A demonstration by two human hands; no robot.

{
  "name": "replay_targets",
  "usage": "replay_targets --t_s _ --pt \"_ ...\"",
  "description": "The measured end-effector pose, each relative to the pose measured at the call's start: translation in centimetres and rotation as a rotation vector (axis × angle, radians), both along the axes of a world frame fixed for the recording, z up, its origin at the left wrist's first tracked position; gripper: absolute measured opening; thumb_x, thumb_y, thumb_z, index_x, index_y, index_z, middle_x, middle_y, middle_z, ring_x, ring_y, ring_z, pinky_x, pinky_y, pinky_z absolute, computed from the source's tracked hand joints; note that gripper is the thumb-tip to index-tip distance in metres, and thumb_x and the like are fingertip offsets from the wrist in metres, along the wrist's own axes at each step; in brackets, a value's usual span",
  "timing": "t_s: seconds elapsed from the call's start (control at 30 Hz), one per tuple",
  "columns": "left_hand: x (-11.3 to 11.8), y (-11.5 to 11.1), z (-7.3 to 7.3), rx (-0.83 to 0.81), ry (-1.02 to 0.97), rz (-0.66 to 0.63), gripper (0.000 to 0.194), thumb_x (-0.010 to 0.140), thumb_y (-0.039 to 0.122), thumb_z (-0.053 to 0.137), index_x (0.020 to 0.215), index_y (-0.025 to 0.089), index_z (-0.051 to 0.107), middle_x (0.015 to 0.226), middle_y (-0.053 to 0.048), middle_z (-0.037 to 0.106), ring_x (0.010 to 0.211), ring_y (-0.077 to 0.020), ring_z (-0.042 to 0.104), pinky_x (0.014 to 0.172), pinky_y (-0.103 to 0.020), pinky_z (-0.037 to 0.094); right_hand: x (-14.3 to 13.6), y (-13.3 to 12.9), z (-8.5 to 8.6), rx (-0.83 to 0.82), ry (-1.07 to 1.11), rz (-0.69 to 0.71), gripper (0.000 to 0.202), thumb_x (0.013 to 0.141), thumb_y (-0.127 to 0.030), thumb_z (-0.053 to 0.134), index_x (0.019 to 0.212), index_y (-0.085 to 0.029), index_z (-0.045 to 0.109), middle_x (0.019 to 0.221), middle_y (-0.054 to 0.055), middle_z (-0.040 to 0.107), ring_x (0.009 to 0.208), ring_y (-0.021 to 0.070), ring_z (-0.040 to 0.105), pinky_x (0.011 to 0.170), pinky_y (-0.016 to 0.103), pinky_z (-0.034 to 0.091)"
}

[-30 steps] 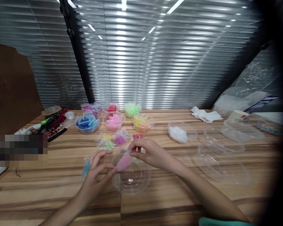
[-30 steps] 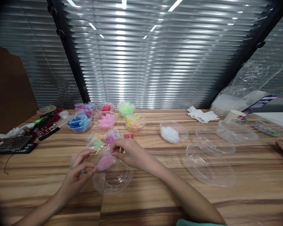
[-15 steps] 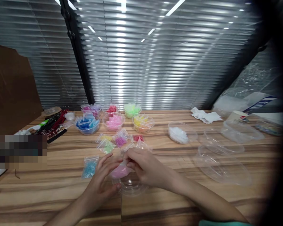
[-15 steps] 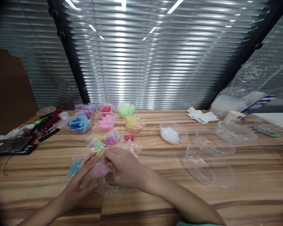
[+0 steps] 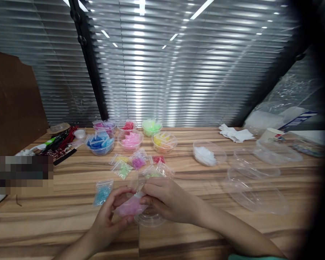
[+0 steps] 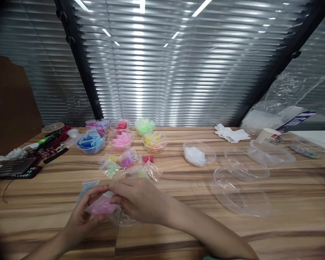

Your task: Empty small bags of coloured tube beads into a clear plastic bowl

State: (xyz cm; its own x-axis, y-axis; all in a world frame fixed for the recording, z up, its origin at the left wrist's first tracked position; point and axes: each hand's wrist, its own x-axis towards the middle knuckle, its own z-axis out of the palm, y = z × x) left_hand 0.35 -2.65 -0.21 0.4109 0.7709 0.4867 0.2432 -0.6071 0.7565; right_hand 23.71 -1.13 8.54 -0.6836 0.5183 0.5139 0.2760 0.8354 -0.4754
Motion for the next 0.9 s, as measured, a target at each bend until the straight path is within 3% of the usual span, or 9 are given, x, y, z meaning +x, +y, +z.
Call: replay_targets --t_s 0.23,0.33,0.53,0.63,0.77,0.9 --pt "-0.4 0.0 0.2 0.045 -0.030 -0.075 0.038 0.090 0.047 0.064 0.124 0.031 0.057 0.123 -0.007 0.066 0.119 -0.0249 0.061 0.099 -0.034 0.054 -0.2 -0.6 0.0 0.089 0.053 -0.018 0.016 0.097 -0.014 0.044 0.084 -0.019 0.051 0.074 0.002 0.060 0.060 0.0123 0.048 0.055 0.023 0.037" --pt "-0.2 -0.1 0.0 0.064 -0.038 -0.067 0.040 0.089 0.040 0.067 0.126 0.031 0.054 0.120 -0.007 0.067 0.118 -0.0253 0.062 0.098 -0.035 0.054 -0.3 -1.0 0.2 0.148 0.037 -0.017 0.018 0.099 -0.018 0.043 0.083 -0.018 0.052 0.072 0.003 0.061 0.059 0.0127 0.049 0.053 0.024 0.035" --pt "0.1 -0.2 -0.5 0.155 -0.057 0.068 0.059 0.088 0.019 0.067 0.139 0.027 0.037 0.118 -0.009 0.063 0.110 -0.0214 0.063 0.095 -0.032 0.055 -0.5 -1.8 -0.2 0.231 -0.022 -0.044 0.018 0.096 -0.018 0.043 0.084 -0.017 0.056 0.073 0.005 0.065 0.057 0.0141 0.052 0.051 0.027 0.036" --pt "0.1 -0.3 -0.5 0.235 -0.035 0.072 0.052 0.089 0.023 0.067 0.135 0.029 0.043 0.116 -0.007 0.061 0.110 -0.0220 0.061 0.096 -0.034 0.053 -0.8 -2.2 -0.5 0.260 -0.055 -0.023 0.016 0.093 -0.016 0.044 0.094 -0.016 0.060 0.079 0.004 0.068 0.066 0.0148 0.058 0.056 0.026 0.041" --pt "0.1 -0.7 -0.2 0.348 -0.026 0.138 0.049 0.084 0.026 0.073 0.128 0.028 0.051 0.116 -0.006 0.054 0.107 -0.0212 0.058 0.096 -0.031 0.050 -1.5 -2.9 -0.3 0.339 -0.129 0.044 0.021 0.092 -0.013 0.040 0.092 -0.014 0.061 0.088 0.005 0.072 0.082 0.0155 0.063 0.057 0.025 0.043" --pt "-0.1 -0.9 0.1 0.484 -0.018 0.067 0.043 0.091 0.037 0.065 0.129 0.028 0.048 0.117 -0.006 0.056 0.109 -0.0217 0.058 0.105 -0.036 0.047 -2.4 -3.5 -1.4 0.326 -0.230 0.085 0.026 0.100 -0.019 0.037 0.096 -0.014 0.062 0.086 0.003 0.073 0.072 0.0129 0.063 0.052 0.025 0.044"
